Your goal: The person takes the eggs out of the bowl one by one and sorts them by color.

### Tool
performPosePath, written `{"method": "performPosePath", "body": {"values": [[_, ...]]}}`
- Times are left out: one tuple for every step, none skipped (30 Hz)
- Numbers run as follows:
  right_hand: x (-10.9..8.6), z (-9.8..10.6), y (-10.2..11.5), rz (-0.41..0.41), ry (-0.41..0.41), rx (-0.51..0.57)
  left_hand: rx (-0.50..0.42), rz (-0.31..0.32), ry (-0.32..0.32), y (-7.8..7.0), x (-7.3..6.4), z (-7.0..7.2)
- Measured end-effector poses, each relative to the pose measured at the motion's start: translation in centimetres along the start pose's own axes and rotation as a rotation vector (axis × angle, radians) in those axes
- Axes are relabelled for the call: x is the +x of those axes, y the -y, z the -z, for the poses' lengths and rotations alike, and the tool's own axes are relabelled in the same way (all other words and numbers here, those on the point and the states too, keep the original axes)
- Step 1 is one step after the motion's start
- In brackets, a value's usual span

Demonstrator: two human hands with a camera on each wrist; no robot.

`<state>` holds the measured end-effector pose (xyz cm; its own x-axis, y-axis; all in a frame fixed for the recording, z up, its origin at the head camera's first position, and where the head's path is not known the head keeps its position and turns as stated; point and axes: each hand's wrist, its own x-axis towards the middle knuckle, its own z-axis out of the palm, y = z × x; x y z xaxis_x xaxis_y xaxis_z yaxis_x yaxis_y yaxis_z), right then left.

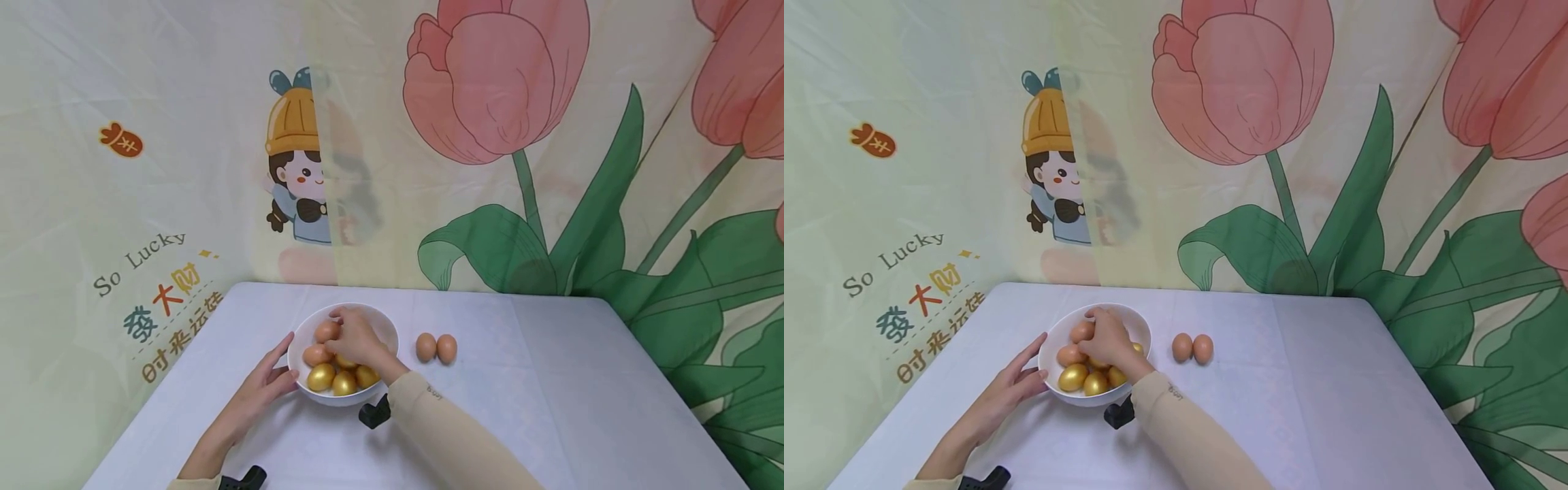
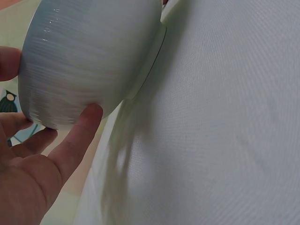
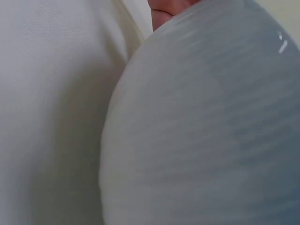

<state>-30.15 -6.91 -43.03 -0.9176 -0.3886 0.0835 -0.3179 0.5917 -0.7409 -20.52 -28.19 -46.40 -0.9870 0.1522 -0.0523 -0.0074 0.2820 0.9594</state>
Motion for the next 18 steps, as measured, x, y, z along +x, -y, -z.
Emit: {"method": "performPosePath", "body": {"values": [[0.01,-0.13,0.01,-0.006,0.006,0.016,-0.001,0.000,0.000,-0.02,-0.01,0.01],[0.01,-0.25,0.03,-0.011,0.011,0.031,-0.002,0.001,-0.001,-0.04,-0.02,0.03],[0.02,-0.39,0.03,-0.018,0.016,0.040,-0.004,0.001,-0.001,-0.06,-0.03,0.05],[0.04,-0.48,-0.01,-0.020,0.017,0.049,-0.003,0.002,-0.002,-0.07,0.00,0.03],[0.08,-0.56,-0.07,-0.022,0.017,0.055,-0.003,0.001,-0.002,-0.07,0.02,0.01],[0.10,-0.63,-0.10,-0.027,0.015,0.056,-0.005,0.000,-0.002,-0.08,0.04,-0.01],[0.13,-0.67,-0.12,-0.029,0.011,0.059,-0.006,-0.001,-0.002,-0.07,0.06,-0.01],[0.16,-0.70,-0.13,-0.031,0.006,0.065,-0.006,-0.002,-0.002,-0.06,0.07,-0.01],[0.19,-0.73,-0.15,-0.032,0.001,0.069,-0.006,-0.003,-0.002,-0.05,0.08,-0.01],[0.22,-0.76,-0.14,-0.034,-0.005,0.077,-0.006,-0.004,-0.002,-0.03,0.08,-0.01],[0.25,-0.80,-0.15,-0.036,-0.010,0.082,-0.009,-0.004,-0.002,-0.02,0.06,0.00],[0.28,-0.85,-0.15,-0.039,-0.015,0.082,-0.008,-0.004,-0.003,-0.01,0.05,0.01],[0.30,-0.90,-0.14,-0.044,-0.019,0.082,-0.008,-0.002,-0.004,0.00,0.04,0.02],[0.32,-0.96,-0.15,-0.048,-0.023,0.079,-0.008,-0.001,-0.004,0.00,0.03,0.02],[0.36,-1.02,-0.15,-0.052,-0.027,0.072,-0.010,0.001,-0.005,-0.02,0.02,0.03],[0.39,-1.07,-0.15,-0.055,-0.030,0.065,-0.011,0.003,-0.005,-0.05,0.01,0.02],[0.41,-1.10,-0.14,-0.059,-0.033,0.059,-0.012,0.004,-0.005,-0.09,-0.01,0.01],[0.40,-1.09,-0.12,-0.060,-0.037,0.053,-0.012,0.005,-0.005,-0.15,-0.01,-0.01]]}}
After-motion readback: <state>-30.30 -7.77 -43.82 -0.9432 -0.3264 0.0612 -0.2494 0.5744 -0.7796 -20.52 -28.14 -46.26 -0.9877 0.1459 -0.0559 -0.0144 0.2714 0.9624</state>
